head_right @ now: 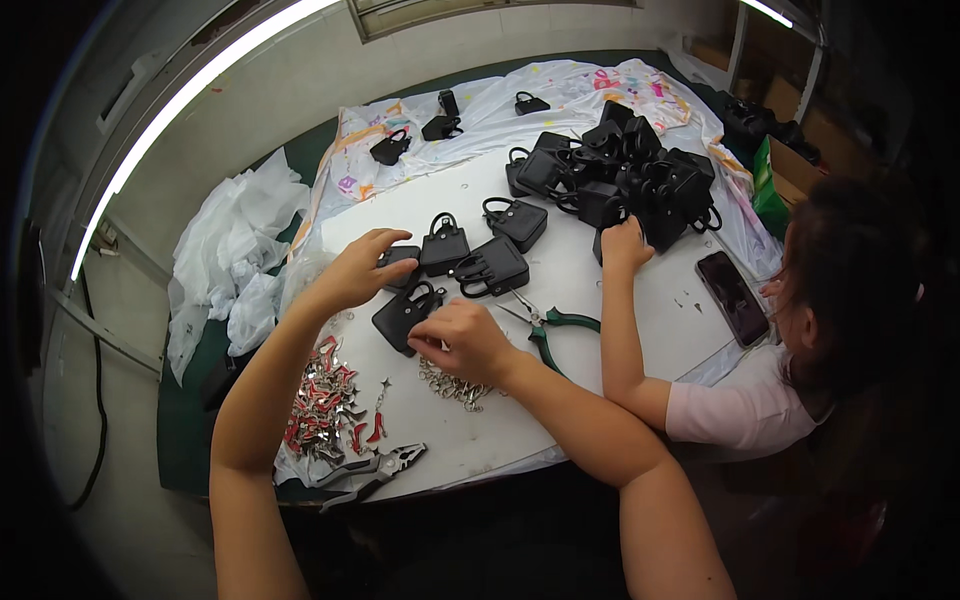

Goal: The person assembles keychains by hand, attaching small metal rings and charms to miniature black handbags using pliers.

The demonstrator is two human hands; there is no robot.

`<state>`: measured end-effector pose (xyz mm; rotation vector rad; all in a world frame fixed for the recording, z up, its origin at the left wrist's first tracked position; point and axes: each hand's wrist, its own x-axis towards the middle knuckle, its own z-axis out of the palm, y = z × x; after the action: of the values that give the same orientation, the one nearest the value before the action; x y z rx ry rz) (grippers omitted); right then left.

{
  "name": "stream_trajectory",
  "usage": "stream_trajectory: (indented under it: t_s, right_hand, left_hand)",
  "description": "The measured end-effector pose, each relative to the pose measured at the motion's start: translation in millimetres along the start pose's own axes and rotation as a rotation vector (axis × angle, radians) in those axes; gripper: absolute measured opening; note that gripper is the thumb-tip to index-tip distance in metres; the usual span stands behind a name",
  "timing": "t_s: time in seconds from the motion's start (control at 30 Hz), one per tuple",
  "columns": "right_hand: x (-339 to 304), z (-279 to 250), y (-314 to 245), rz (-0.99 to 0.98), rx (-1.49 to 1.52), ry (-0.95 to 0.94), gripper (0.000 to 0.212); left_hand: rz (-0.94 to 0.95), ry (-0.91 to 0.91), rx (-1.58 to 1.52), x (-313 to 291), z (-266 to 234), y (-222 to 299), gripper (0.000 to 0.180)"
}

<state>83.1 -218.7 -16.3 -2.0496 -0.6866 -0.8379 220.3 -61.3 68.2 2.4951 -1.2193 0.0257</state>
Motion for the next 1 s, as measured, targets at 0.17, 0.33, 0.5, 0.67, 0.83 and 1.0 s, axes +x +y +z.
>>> stream_trajectory:
  t_s: [0.17, 0.33, 0.5, 0.67, 0.83, 1.0]
  right_hand:
    - [0, -2, 10, 0.240, 0.062, 0.159, 0.011]
    - [90, 19, 44, 0.540, 0.114, 0.182, 0.026]
    - [169, -43, 212, 0.449, -0.321, 0.152, 0.035]
    - [185, -124, 384, 0.776, -0.848, -0.075, 0.059]
    - [190, -149, 468, 1.005, -0.968, -0.053, 0.080]
    - [214, -154, 479, 0.908, -1.045, -0.107, 0.074]
  left_hand:
    - [-0.105, -0.092, -0.175, -77, -20, 19, 0.047]
    - [-0.145, -0.034, -0.120, -62, -28, -26, 0.044]
    - [-0.210, 0.153, -0.218, 47, 3, -103, 0.042]
    - [-0.303, 0.282, -0.166, 154, 33, -172, 0.043]
    - [-0.427, 0.410, -0.065, 256, 57, -212, 0.053]
    - [-0.680, 0.202, 0.077, 312, 63, -253, 0.070]
